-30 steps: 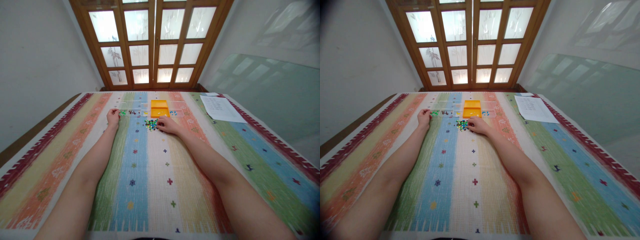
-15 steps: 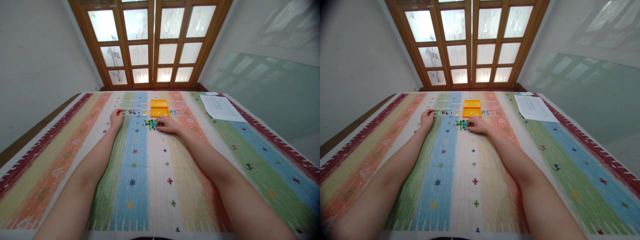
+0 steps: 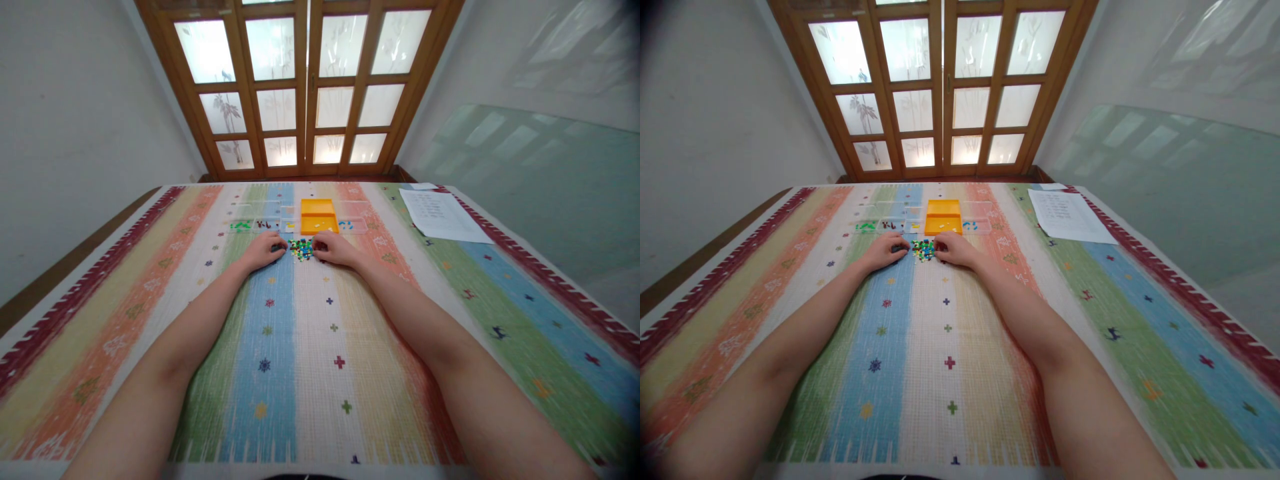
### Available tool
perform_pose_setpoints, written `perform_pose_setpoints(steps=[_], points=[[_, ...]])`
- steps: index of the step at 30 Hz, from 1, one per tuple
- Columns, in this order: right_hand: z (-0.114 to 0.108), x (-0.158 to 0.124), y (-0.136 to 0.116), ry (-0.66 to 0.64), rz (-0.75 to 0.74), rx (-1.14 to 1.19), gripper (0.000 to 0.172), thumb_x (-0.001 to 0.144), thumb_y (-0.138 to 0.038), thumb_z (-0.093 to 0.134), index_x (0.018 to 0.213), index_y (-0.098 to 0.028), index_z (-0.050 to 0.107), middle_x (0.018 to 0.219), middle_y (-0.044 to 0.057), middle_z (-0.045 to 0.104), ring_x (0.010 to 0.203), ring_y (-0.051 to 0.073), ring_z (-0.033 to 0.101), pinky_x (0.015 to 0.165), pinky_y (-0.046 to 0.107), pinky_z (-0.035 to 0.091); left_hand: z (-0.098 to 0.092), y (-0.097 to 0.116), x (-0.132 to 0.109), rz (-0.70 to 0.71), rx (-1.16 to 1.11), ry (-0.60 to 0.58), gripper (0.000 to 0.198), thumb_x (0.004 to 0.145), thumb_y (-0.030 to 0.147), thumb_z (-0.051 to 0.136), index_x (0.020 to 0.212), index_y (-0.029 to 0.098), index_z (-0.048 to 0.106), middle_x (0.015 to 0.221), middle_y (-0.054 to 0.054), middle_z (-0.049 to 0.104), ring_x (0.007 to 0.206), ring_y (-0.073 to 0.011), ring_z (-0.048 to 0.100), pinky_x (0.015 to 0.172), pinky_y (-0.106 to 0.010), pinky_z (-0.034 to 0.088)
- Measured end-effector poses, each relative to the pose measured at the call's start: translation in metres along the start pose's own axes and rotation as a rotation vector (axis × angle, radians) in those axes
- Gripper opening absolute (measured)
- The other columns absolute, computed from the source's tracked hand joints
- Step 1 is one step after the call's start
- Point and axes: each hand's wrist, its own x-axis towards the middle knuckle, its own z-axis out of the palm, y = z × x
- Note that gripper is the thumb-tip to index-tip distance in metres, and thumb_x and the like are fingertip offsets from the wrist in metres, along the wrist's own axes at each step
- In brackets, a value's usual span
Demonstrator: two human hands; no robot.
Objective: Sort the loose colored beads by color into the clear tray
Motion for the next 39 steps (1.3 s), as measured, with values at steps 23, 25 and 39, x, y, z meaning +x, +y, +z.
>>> perform_pose_setpoints(steps=[23,25,39], points=[[0.002,-0.003,-0.003,0.037,0.111,0.158,0.014,0.089,-0.03,0.063,0.082,-0.019,0.071,0.076,0.001,0.069,0.072,0.016,0.059,0.068,0.026,0.042,0.004,0.004,0.002,-0.059,0.008,0.067,0.011,0.088,0.027,0.062,0.088,0.023,0.073,0.09,-0.006,0.07,0.09,-0.0245,0.064,0.085,-0.038,0.05],[0.002,-0.003,-0.003,0.037,0.107,0.158,0.015,0.09,-0.029,0.063,0.083,-0.019,0.071,0.076,0.002,0.07,0.073,0.016,0.06,0.068,0.026,0.042,0.005,0.003,0.002,-0.122,-0.038,0.132,0.01,0.088,0.028,0.063,0.089,0.023,0.071,0.087,-0.005,0.07,0.081,-0.0225,0.063,0.078,-0.035,0.049],[0.002,-0.003,-0.003,0.046,0.096,0.12,0.015,0.091,-0.027,0.062,0.086,-0.019,0.073,0.08,0.002,0.07,0.075,0.016,0.061,0.07,0.026,0.042,0.007,-0.034,0.008,-0.418,-0.4,0.541,0.009,0.08,0.018,0.061,0.089,0.021,0.063,0.085,-0.001,0.066,0.069,-0.0156,0.057,0.068,-0.028,0.048]])
